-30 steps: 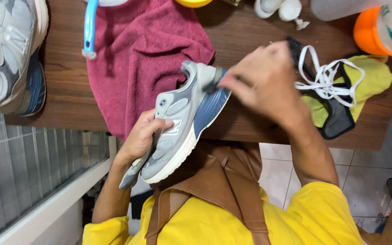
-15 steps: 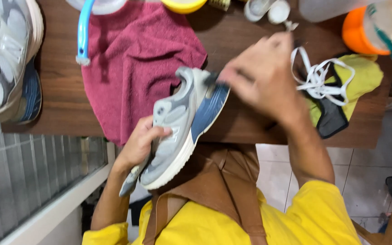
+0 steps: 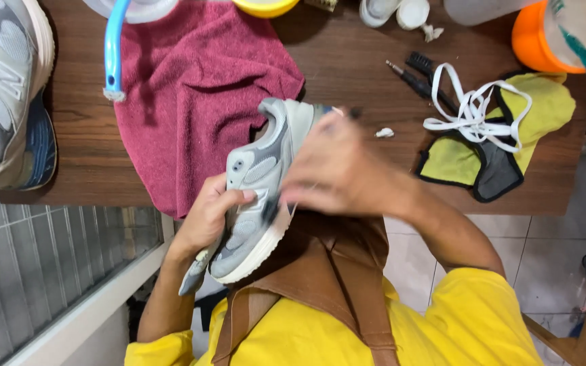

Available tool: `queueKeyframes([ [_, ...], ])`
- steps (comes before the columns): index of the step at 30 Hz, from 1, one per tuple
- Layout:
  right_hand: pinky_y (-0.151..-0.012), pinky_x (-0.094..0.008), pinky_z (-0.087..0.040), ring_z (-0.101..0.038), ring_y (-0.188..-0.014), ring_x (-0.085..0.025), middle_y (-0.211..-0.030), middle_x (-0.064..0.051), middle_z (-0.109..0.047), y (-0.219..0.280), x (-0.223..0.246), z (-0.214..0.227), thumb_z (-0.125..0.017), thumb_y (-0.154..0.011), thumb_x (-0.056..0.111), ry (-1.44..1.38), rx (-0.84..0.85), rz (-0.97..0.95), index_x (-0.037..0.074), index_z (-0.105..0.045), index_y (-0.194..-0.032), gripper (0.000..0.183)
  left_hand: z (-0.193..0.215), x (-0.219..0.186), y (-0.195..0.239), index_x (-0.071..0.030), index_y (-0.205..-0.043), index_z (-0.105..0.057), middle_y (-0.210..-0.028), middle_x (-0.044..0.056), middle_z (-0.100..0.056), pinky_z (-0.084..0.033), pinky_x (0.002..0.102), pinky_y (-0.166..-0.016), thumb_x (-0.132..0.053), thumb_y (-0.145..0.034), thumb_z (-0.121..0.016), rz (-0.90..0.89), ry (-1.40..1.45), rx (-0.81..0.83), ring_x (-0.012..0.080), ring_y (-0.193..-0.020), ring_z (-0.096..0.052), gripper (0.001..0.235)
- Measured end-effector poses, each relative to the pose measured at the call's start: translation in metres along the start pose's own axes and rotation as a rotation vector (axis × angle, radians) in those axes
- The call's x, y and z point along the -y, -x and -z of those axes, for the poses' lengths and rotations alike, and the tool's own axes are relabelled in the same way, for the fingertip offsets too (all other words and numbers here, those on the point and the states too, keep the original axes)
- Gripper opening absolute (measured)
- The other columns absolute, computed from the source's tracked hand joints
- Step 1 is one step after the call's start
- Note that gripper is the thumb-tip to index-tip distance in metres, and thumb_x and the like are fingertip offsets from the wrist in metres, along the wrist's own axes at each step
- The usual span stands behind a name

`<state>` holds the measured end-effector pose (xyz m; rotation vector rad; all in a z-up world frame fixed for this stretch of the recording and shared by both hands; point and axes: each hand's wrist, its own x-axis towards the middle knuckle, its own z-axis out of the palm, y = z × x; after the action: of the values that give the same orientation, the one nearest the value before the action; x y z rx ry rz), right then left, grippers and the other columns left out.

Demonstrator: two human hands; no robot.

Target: The person scrubs a grey and blue sneaker with a black brush, focusing on the upper, sides, and sole. They then wipe the shoe with a yellow cloth.

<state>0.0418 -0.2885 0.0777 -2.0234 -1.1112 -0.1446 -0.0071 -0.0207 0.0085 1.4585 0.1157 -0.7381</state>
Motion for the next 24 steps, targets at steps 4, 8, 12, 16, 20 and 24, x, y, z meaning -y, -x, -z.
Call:
queueKeyframes([
  [4, -0.090, -0.041, -0.045, -0.067, -0.082, -0.017, -0.084, 0.006, -0.072, 0.012, -0.027, -0.009, -0.080, -0.090, 0.037, -0.019, -0.064, -0.007, 0.021, -0.074, -0.084, 0.019, -0.008, -0.020, 0.002, -0.010, -0.081, -0.066, -0.070, -0.001, -0.056, -0.041, 0.022, -0.058, -0.009, -0.085, -0.067, -0.073, 0.117, -0.012, 0.0073, -0.063, -0.049, 0.004],
  [8, -0.094, -0.044, -0.035, -0.066, -0.086, -0.022, -0.091, -0.002, -0.078, 0.019, -0.057, 0.038, -0.088, -0.101, 0.027, 0.371, -0.101, -0.119, 0.012, -0.080, -0.093, 0.019, 0.004, 0.003, 0.001, -0.001, -0.109, -0.071, -0.104, 0.001, -0.070, -0.049, 0.026, -0.085, -0.013, -0.088, -0.064, 0.023, 0.023, -0.019, 0.0119, -0.092, -0.063, 0.026],
  [12, -0.090, -0.039, -0.034, -0.061, -0.079, -0.016, -0.086, 0.001, -0.074, 0.001, -0.016, 0.023, -0.082, -0.094, 0.028, 0.031, -0.005, -0.045, 0.014, -0.077, -0.091, 0.015, 0.008, 0.008, -0.003, -0.003, -0.103, -0.072, -0.098, -0.001, -0.070, -0.048, 0.025, -0.081, -0.013, -0.088, -0.065, 0.020, 0.037, -0.013, 0.0097, -0.087, -0.062, 0.019],
  [16, -0.085, -0.038, -0.038, -0.062, -0.078, -0.016, -0.085, 0.005, -0.075, 0.013, -0.045, 0.011, -0.085, -0.094, 0.032, 0.155, -0.047, -0.050, 0.021, -0.080, -0.088, 0.014, 0.012, 0.008, -0.003, 0.000, -0.107, -0.074, -0.103, 0.002, -0.073, -0.050, 0.026, -0.083, -0.012, -0.089, -0.064, 0.021, 0.052, -0.017, 0.0112, -0.090, -0.064, 0.023],
  [20, -0.083, -0.040, -0.041, -0.068, -0.087, -0.024, -0.093, -0.008, -0.077, 0.029, -0.065, 0.030, -0.086, -0.106, 0.008, 0.479, -0.313, -0.296, 0.003, -0.078, -0.096, 0.014, 0.005, -0.011, 0.008, 0.007, -0.112, -0.072, -0.111, 0.016, -0.076, -0.055, 0.032, -0.087, -0.009, -0.081, -0.062, 0.124, 0.380, -0.067, 0.0230, -0.095, -0.071, 0.036],
  [24, -0.082, -0.038, -0.050, -0.069, -0.093, -0.027, -0.102, -0.013, -0.073, 0.042, -0.069, 0.012, -0.078, -0.106, 0.006, 0.368, -0.235, -0.515, 0.000, -0.076, -0.108, 0.006, 0.007, -0.021, 0.022, 0.013, -0.117, -0.067, -0.105, 0.024, -0.076, -0.060, 0.038, -0.078, -0.011, -0.078, -0.061, 0.189, 0.750, -0.026, 0.0332, -0.089, -0.075, 0.046],
])
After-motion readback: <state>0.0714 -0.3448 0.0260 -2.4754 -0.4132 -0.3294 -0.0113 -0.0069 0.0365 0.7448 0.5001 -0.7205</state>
